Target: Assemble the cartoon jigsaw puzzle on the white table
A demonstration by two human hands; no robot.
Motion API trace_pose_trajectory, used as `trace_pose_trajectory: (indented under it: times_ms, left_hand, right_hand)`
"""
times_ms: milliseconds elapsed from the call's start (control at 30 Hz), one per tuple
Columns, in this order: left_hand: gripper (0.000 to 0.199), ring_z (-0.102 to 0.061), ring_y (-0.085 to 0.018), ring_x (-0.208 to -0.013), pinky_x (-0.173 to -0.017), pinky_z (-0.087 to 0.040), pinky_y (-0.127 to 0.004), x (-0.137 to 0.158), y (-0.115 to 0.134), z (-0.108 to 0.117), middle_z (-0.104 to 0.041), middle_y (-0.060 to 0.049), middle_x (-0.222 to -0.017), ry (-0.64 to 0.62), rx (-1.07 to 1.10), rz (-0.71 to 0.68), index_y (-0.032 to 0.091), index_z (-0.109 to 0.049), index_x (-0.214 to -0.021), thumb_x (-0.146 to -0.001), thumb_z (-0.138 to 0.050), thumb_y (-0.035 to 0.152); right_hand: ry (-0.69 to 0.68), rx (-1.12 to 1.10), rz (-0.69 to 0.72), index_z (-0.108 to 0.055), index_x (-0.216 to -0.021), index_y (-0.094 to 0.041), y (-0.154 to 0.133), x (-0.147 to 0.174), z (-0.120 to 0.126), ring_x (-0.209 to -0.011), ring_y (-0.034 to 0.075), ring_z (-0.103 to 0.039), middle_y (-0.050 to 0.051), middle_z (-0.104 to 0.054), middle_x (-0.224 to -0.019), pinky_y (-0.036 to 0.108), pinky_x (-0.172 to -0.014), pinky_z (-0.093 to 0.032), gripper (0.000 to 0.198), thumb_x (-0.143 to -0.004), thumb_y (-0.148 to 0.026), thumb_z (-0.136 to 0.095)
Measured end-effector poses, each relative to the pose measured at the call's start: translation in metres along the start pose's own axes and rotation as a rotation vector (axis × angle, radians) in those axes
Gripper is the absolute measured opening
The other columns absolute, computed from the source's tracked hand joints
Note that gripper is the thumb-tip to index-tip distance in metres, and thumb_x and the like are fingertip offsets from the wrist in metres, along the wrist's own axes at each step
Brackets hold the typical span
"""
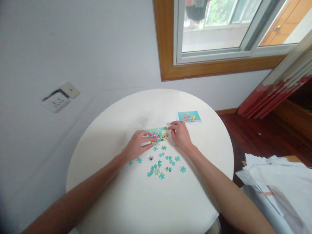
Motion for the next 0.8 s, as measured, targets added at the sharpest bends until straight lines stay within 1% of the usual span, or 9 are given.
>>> trace_pose_trajectory:
  times_ms: [100,200,300,400,500,567,667,733,800]
  left_hand:
    - [0.019,-0.056,-0.021,-0.103,-0.096,-0.043,-0.039,-0.001,0.004,0.009,-0.066,-0.005,-0.109,0.024,0.010,0.014,0.028,-0.075,-0.104,-0.086,-0.068,0.027]
    - [0.019,-0.059,-0.019,-0.096,-0.090,-0.044,-0.035,0.000,0.005,0.017,-0.068,-0.005,-0.100,-0.004,0.039,0.032,0.026,-0.074,-0.105,-0.089,-0.064,0.024]
    - [0.016,-0.061,-0.018,-0.088,-0.084,-0.046,-0.031,0.003,0.005,0.018,-0.069,-0.003,-0.091,-0.090,0.079,0.042,0.024,-0.074,-0.101,-0.091,-0.062,0.026]
    - [0.012,-0.062,-0.018,-0.089,-0.082,-0.046,-0.029,0.009,0.011,0.010,-0.070,-0.003,-0.091,-0.240,0.120,0.001,0.022,-0.074,-0.094,-0.089,-0.065,0.028]
    - [0.012,-0.064,-0.018,-0.090,-0.082,-0.045,-0.027,0.017,0.023,-0.001,-0.071,-0.002,-0.094,-0.381,0.155,-0.078,0.023,-0.074,-0.096,-0.086,-0.069,0.028]
    - [0.012,-0.064,-0.018,-0.089,-0.080,-0.044,-0.027,0.020,0.030,-0.006,-0.072,-0.002,-0.093,-0.425,0.151,-0.110,0.023,-0.074,-0.095,-0.085,-0.071,0.028]
    - [0.012,-0.064,-0.018,-0.087,-0.079,-0.043,-0.027,0.022,0.034,-0.011,-0.071,-0.002,-0.091,-0.446,0.122,-0.127,0.023,-0.074,-0.094,-0.083,-0.072,0.028]
    - [0.011,-0.064,-0.018,-0.087,-0.078,-0.042,-0.027,0.022,0.036,-0.013,-0.070,-0.001,-0.090,-0.445,0.107,-0.135,0.023,-0.073,-0.093,-0.083,-0.073,0.027]
    - [0.009,-0.063,-0.017,-0.087,-0.078,-0.042,-0.027,0.022,0.038,-0.013,-0.070,-0.001,-0.089,-0.443,0.102,-0.136,0.023,-0.073,-0.092,-0.083,-0.072,0.025]
  right_hand:
    - [-0.003,-0.001,-0.002,-0.075,-0.090,-0.019,0.000,0.000,0.001,-0.097,0.023,-0.057,0.009,-0.069,-0.101,0.040,-0.090,-0.043,0.030,-0.083,-0.006,-0.049]
    - [-0.028,0.023,-0.008,-0.074,-0.093,-0.017,-0.001,0.000,0.003,-0.089,0.022,-0.057,0.009,-0.070,-0.092,0.038,-0.085,-0.044,0.025,-0.086,-0.011,-0.051]
    - [-0.045,0.046,-0.017,-0.074,-0.094,-0.017,-0.002,0.000,0.006,-0.084,0.021,-0.057,0.008,-0.070,-0.088,0.035,-0.081,-0.043,0.023,-0.087,-0.014,-0.052]
    - [-0.074,0.041,-0.027,-0.073,-0.093,-0.018,-0.004,0.000,0.006,-0.082,0.020,-0.058,0.007,-0.070,-0.087,0.033,-0.077,-0.043,0.021,-0.087,-0.016,-0.054]
    - [-0.187,0.002,0.004,-0.073,-0.092,-0.019,-0.013,0.003,-0.004,-0.079,0.018,-0.058,0.006,-0.070,-0.086,0.031,-0.075,-0.043,0.019,-0.087,-0.017,-0.055]
    - [-0.304,-0.010,0.046,-0.074,-0.089,-0.020,-0.023,0.007,-0.014,-0.075,0.016,-0.058,0.005,-0.069,-0.084,0.029,-0.072,-0.042,0.017,-0.087,-0.017,-0.057]
    - [-0.462,0.020,0.065,-0.073,-0.084,-0.021,-0.033,0.016,-0.026,-0.067,0.014,-0.056,0.002,-0.068,-0.079,0.026,-0.065,-0.039,0.014,-0.085,-0.018,-0.060]
    - [-0.525,0.048,0.060,-0.073,-0.081,-0.021,-0.036,0.020,-0.031,-0.065,0.013,-0.056,0.002,-0.068,-0.078,0.026,-0.062,-0.037,0.011,-0.083,-0.019,-0.062]
    - [-0.560,0.066,0.061,-0.072,-0.078,-0.020,-0.038,0.022,-0.034,-0.064,0.013,-0.056,0.002,-0.068,-0.077,0.026,-0.062,-0.036,0.010,-0.081,-0.018,-0.062]
Point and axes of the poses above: each hand's wrist, its own x-axis away from the middle knuckle, its own z-axis out of the back of the hand, y = z × x, the point moved 10 cm from there along -x, towards the middle knuckle
